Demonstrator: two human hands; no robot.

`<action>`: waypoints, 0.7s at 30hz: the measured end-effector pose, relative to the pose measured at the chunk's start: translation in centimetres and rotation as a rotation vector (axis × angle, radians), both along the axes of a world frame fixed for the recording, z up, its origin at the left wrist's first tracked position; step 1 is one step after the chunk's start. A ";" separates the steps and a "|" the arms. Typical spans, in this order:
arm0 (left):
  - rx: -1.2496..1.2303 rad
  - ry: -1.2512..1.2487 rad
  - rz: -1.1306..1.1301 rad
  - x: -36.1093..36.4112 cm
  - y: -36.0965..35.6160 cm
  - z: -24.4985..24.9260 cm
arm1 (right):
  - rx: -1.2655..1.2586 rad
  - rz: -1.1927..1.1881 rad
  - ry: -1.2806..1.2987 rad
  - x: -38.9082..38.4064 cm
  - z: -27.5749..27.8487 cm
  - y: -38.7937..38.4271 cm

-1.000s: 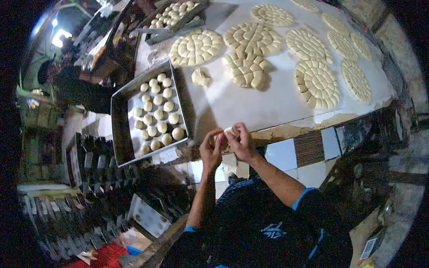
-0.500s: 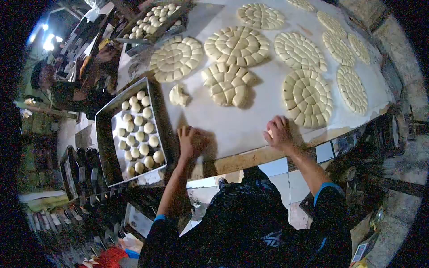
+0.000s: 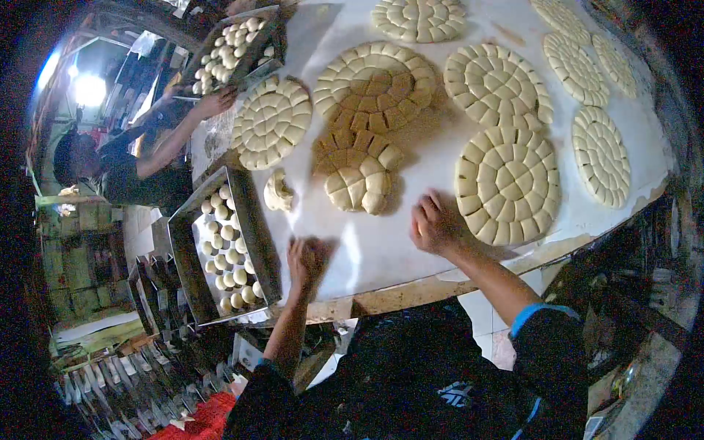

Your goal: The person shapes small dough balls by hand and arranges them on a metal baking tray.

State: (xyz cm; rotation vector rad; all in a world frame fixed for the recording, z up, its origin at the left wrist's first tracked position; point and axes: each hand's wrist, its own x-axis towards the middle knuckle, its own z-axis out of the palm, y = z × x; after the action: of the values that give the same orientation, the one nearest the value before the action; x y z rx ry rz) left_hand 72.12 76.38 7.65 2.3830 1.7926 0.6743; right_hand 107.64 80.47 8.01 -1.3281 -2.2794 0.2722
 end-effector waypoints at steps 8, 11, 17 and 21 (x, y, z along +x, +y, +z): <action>-0.235 -0.129 -0.178 5.4 -4.4 -0.5 | 0.030 0.213 0.078 -2.3 -1.9 -4.0; -0.396 -0.385 -0.021 -1.3 -3.7 -0.8 | 0.052 0.029 -0.047 1.2 0.3 -0.9; 0.049 -0.306 0.105 3.2 5.3 1.0 | 0.115 -0.416 0.158 -7.6 -0.5 2.9; -0.159 -0.437 -0.085 4.7 -0.4 0.1 | 0.008 -0.225 0.272 -8.6 -0.5 -4.2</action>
State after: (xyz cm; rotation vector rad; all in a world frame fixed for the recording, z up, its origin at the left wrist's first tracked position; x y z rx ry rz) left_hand 76.81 75.99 7.78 2.0018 1.4932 0.9167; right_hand 98.99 76.31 7.55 -1.4334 -1.8886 0.3425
